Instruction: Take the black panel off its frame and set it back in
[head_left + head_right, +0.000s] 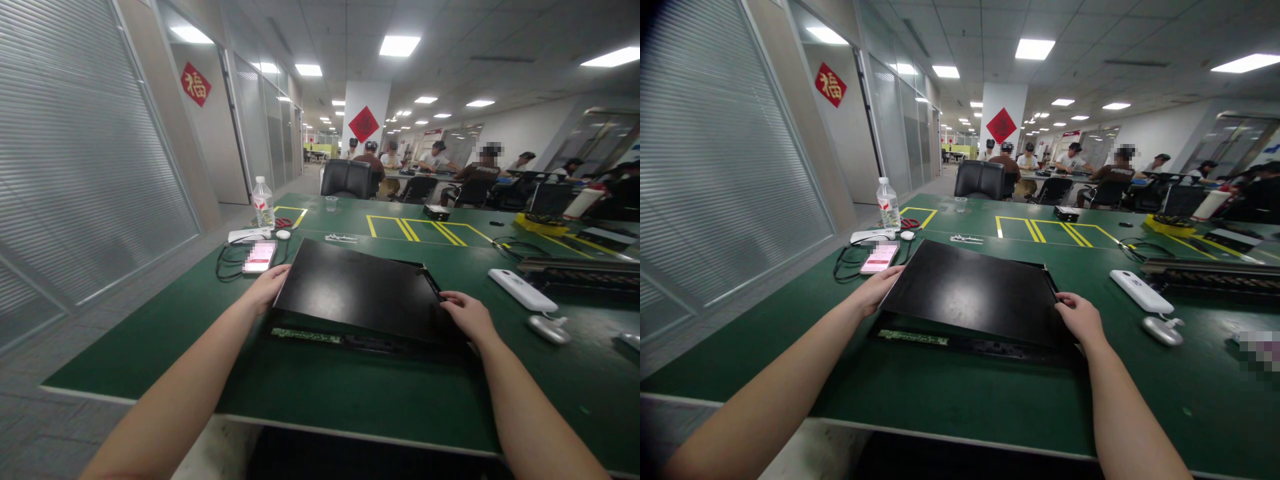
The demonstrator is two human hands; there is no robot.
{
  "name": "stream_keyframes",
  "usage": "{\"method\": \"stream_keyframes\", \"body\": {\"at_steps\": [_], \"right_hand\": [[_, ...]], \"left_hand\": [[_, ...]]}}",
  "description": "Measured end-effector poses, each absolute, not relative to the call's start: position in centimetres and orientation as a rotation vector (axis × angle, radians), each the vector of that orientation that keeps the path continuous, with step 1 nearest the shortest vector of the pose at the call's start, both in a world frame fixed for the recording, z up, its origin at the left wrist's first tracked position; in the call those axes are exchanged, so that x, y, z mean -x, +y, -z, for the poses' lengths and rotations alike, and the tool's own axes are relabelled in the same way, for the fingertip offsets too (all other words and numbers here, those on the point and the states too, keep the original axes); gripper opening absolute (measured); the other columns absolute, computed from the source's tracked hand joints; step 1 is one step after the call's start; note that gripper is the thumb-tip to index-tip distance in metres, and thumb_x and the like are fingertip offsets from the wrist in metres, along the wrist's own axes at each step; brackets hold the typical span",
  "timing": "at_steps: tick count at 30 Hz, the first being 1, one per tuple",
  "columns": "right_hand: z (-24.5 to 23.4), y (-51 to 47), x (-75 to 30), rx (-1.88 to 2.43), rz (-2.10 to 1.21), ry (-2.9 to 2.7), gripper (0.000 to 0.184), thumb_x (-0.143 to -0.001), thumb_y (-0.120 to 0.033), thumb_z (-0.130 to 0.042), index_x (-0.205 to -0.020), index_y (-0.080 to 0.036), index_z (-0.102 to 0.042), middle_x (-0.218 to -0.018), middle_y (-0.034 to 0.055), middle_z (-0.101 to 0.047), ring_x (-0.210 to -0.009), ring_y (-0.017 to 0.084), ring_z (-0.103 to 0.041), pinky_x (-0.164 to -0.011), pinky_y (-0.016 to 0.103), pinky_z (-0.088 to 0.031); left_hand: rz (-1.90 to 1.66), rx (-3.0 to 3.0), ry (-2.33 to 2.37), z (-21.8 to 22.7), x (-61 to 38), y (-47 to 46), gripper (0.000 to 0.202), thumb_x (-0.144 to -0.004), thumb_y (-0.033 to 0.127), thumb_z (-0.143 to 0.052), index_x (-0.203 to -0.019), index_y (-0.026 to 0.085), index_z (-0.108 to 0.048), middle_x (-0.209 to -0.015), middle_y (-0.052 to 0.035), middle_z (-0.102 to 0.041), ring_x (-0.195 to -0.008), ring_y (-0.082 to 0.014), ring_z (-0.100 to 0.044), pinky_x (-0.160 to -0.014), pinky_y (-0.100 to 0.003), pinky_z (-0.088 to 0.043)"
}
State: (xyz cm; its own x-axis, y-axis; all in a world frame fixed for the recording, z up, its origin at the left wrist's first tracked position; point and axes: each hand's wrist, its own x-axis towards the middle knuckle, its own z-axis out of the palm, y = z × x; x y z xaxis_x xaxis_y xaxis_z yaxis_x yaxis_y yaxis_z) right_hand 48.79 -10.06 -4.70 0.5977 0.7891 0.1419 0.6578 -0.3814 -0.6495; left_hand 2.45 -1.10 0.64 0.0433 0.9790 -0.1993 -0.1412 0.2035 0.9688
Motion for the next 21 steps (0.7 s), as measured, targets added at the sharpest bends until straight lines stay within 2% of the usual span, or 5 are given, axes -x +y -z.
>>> {"method": "stream_keyframes", "body": {"at_steps": [8,15,21], "right_hand": [[4.36,-10.12,-48.30,2.084,-0.290,-1.133,0.036,-0.069,-0.037,-0.069,-0.100,-0.024,-0.083,-0.097,0.0076,-0.079,-0.090,0.026,-0.071,-0.079,0.034,-0.050],[4.18,-10.14,-48.17,2.052,-0.323,-1.118,0.032,-0.068,-0.036,-0.069,-0.094,-0.024,-0.082,-0.090,0.0066,-0.078,-0.086,0.025,-0.070,-0.080,0.035,-0.051],[4.17,-10.17,-47.93,2.045,-0.325,-1.111,0.033,-0.066,-0.037,-0.068,-0.093,-0.024,-0.082,-0.089,0.0059,-0.078,-0.086,0.025,-0.070,-0.081,0.035,-0.050]], "left_hand": [[-1.122,-1.010,1.189,-0.57,-2.17,-0.82,0.038,-0.063,0.036,-0.095,-0.092,0.017,-0.079,-0.074,-0.0058,-0.077,-0.071,-0.0205,-0.071,-0.060,-0.025,-0.051],[-1.104,-0.962,1.172,-0.66,-2.38,-0.91,0.032,-0.068,0.034,-0.092,-0.090,0.017,-0.077,-0.070,-0.0044,-0.075,-0.065,-0.0200,-0.071,-0.061,-0.026,-0.053],[-1.154,-0.923,1.120,-0.87,-2.63,-1.14,0.037,-0.071,0.030,-0.089,-0.104,0.018,-0.078,-0.080,-0.0053,-0.078,-0.074,-0.0209,-0.074,-0.064,-0.026,-0.054]]}}
